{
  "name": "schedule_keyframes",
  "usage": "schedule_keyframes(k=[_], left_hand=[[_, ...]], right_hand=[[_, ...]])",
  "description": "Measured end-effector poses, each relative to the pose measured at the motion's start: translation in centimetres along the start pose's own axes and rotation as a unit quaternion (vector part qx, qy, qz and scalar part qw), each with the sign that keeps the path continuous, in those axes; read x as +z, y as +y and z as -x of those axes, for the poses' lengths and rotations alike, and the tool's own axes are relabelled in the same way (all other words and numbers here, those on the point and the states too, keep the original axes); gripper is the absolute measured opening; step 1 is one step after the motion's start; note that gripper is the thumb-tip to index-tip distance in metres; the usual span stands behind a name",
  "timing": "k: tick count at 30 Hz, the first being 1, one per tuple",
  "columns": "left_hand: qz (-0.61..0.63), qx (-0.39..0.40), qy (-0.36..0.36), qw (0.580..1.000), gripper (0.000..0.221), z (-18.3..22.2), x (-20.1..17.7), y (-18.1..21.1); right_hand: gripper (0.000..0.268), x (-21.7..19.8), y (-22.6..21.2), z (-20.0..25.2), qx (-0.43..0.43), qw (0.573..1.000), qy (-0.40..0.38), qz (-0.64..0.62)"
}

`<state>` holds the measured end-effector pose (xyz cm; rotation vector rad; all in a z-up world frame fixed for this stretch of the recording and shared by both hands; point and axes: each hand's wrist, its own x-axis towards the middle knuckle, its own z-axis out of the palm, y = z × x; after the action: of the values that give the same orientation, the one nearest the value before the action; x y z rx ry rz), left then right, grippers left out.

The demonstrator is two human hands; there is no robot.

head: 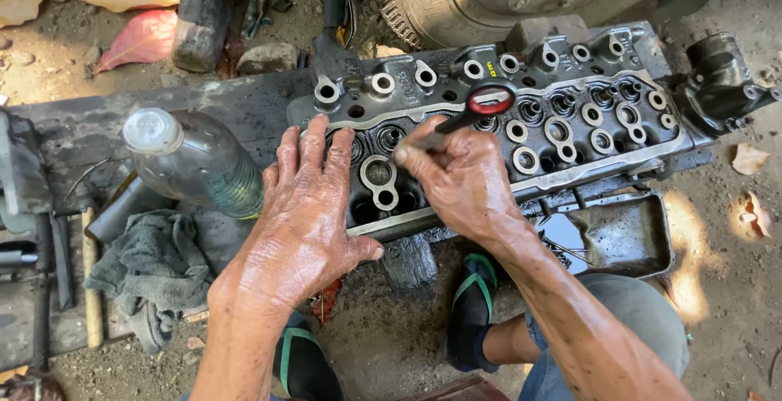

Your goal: Cleaning and inspecting a cylinder head assembly from a vehicle engine.

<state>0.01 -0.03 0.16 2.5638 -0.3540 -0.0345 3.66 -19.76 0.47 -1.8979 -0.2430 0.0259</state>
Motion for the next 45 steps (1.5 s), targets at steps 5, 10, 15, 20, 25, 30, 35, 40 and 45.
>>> schedule_keyframes(k=[5, 10, 15, 20, 25, 30, 35, 40, 45], left_hand=[[-0.003, 0.005, 0.003, 1.000, 0.128, 0.2, 0.0, -0.1], [0.006, -0.001, -0.003, 1.000, 0.126, 0.0, 0.1, 0.0], [-0.002, 0.003, 0.006, 1.000, 0.128, 0.1, 0.2, 0.0], [0.004, -0.003, 0.003, 1.000, 0.129, 0.1, 0.3, -0.1], [0.006, 0.004, 0.017, 1.000, 0.129, 0.3, 0.6, -0.3], [0.004, -0.004, 0.007, 1.000, 0.129, 0.3, 0.1, 0.0], [0.000, -0.006, -0.040, 0.999, 0.130, 0.0, -0.3, 0.2], [-0.038, -0.026, -0.028, 0.999, 0.130, 0.0, -0.1, 0.2], [-0.040, -0.016, -0.034, 0.998, 0.133, -0.1, -0.1, -0.2]], right_hand=[[0.005, -0.5, -1.8, 0.2, -0.022, 0.996, -0.065, 0.054], [0.010, -0.9, -2.2, 0.0, -0.032, 0.992, -0.059, 0.103], [0.008, -0.9, -5.5, -2.0, -0.201, 0.931, -0.157, 0.262], [0.018, 1.0, -7.2, -4.3, 0.049, 0.904, -0.242, 0.348], [0.009, -2.3, -3.7, -2.7, 0.066, 0.996, -0.058, -0.027], [0.014, -4.7, -3.0, 7.8, -0.022, 0.994, 0.057, 0.093], [0.005, -1.4, 9.2, 17.0, 0.098, 0.945, 0.310, -0.032], [0.011, 3.1, 16.2, 14.6, 0.414, 0.736, 0.431, -0.319], [0.014, 2.9, 13.6, 14.8, 0.432, 0.666, 0.408, -0.451]])
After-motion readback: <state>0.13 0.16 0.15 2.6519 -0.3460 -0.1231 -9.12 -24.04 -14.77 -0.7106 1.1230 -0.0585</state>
